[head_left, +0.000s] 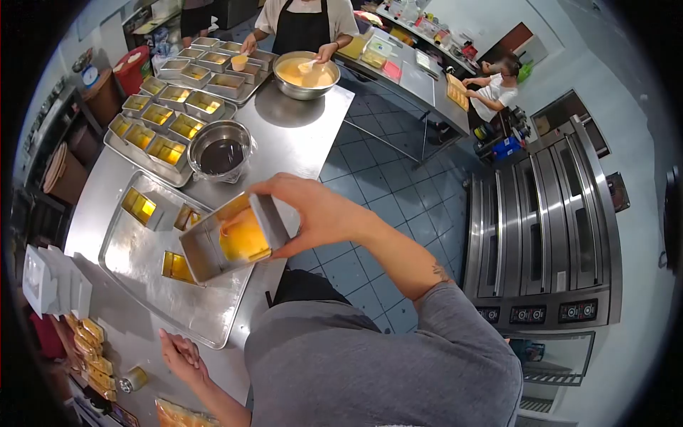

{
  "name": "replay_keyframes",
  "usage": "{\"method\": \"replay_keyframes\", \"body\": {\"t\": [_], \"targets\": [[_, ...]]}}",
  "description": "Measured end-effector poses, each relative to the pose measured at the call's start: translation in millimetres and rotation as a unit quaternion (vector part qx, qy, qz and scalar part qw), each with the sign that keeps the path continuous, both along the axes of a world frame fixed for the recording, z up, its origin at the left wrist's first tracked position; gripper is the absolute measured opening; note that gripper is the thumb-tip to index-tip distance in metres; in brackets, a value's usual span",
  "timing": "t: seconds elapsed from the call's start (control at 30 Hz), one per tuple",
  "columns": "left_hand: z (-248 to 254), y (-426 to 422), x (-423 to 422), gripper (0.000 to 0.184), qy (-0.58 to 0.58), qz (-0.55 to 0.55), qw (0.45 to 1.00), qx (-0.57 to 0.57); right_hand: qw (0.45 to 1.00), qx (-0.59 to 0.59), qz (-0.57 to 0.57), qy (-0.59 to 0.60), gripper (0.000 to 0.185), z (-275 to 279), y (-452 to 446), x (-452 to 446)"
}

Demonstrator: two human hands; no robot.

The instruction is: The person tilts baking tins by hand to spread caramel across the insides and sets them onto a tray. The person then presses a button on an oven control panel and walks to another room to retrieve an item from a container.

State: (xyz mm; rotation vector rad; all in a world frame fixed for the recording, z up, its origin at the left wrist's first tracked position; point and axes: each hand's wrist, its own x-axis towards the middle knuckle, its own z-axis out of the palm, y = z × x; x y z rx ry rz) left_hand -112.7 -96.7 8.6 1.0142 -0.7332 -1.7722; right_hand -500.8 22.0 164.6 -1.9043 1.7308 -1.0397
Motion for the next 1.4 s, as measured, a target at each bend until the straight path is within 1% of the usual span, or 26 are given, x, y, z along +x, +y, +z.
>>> {"method": "replay_keyframes", "body": {"t": [0.1, 0.17, 0.23, 0.27, 0.33, 0.37, 0.4, 0.43, 0.47, 0.5, 0.53, 0.63, 0.73, 0.87, 0.9, 0.97, 1.0, 1.1, 1.27, 1.37, 1.4], "targets": [[-5.6, -5.0, 1.6, 0.053, 0.032, -0.039, 0.998, -0.046, 1.0, -0.013, -0.017, 0.005, 0.087, 0.6, 5.2, 0.5], [-13.3, -6.7, 9.9, 0.054, 0.05, -0.058, 0.996, -0.05, 0.999, -0.02, -0.025, 0.006, 0.087, 1.2, 7.1, 1.2], [-21.8, -3.5, 21.9, 0.055, 0.085, -0.091, 0.99, -0.058, 0.998, -0.039, -0.038, 0.042, 0.086, 1.8, 4.0, 3.0], [-23.4, -1.1, 23.5, 0.055, 0.079, -0.082, 0.992, -0.06, 0.996, -0.049, -0.04, 0.057, 0.086, 0.9, 0.3, 5.1], [-29.2, 4.6, 31.7, 0.051, 0.075, -0.01, 0.997, 0.005, 0.998, -0.048, -0.029, 0.035, 0.085, -1.8, -3.1, 5.1], [-26.7, 8.0, 32.7, 0.048, 0.079, 0.004, 0.997, 0.013, 0.999, -0.044, -0.026, 0.019, 0.083, -4.4, -7.0, 5.6], [-24.2, 11.5, 31.1, 0.045, 0.082, 0.024, 0.996, 0.019, 0.999, -0.032, -0.018, 0.039, 0.082, 2.1, -10.6, 9.7], [-29.9, 15.0, 33.4, 0.043, 0.059, 0.044, 0.997, 0.024, 0.998, -0.022, -0.01, 0.061, 0.08, 10.0, -12.9, 15.2], [-32.6, 16.9, 34.1, 0.04, 0.042, 0.061, 0.997, 0.029, 0.998, -0.03, -0.022, 0.055, 0.08, 9.2, -15.6, 20.1], [-25.5, 18.7, 35.0, 0.038, 0.011, 0.05, 0.999, 0.005, 0.997, -0.036, -0.036, 0.051, 0.079, 6.6, -18.1, 25.2], [-20.5, 20.9, 33.0, 0.035, -0.017, 0.033, 0.999, -0.016, 0.998, -0.035, -0.027, 0.039, 0.08, 4.1, -19.6, 25.8], [-9.0, 26.3, 32.9, 0.031, -0.029, 0.076, 0.997, -0.006, 1.0, -0.021, 0.001, 0.021, 0.08, 0.1, -29.0, 27.6], [-12.6, 33.8, 41.0, 0.03, -0.012, 0.052, 0.999, -0.001, 1.0, -0.008, 0.011, 0.012, 0.081, -1.5, -36.4, 30.4], [-12.3, 42.1, 44.6, 0.034, -0.023, 0.095, 0.995, 0.02, 0.999, 0.031, 0.038, 0.0, 0.083, -6.2, -45.8, 37.3], [-12.4, 43.9, 44.9, 0.034, -0.027, 0.105, 0.994, 0.028, 0.998, 0.046, 0.045, -0.022, 0.084, -8.1, -47.6, 38.7], [-12.2, 46.0, 45.9, 0.032, -0.02, 0.094, 0.995, 0.023, 0.993, 0.079, 0.052, -0.069, 0.087, -14.8, -50.4, 43.9], [-11.7, 47.7, 45.8, 0.031, -0.017, 0.086, 0.996, 0.02, 0.992, 0.088, 0.058, -0.074, 0.087, -19.4, -52.0, 46.8], [-9.1, 52.4, 41.1, 0.032, -0.03, 0.09, 0.995, 0.029, 0.977, 0.173, 0.069, -0.105, 0.092, -37.0, -56.3, 56.1], [-12.7, 63.9, 42.5, 0.033, -0.048, 0.094, 0.993, 0.056, 0.963, 0.222, 0.095, -0.121, 0.093, -65.8, -57.5, 69.4], [-11.4, 69.8, 43.3, 0.032, -0.064, 0.1, 0.991, 0.066, 0.936, 0.268, 0.083, -0.213, 0.092, -79.7, -56.8, 73.0], [-10.6, 70.4, 43.5, 0.032, -0.068, 0.105, 0.99, 0.067, 0.934, 0.269, 0.083, -0.219, 0.092, -83.3, -57.6, 72.8]]}}
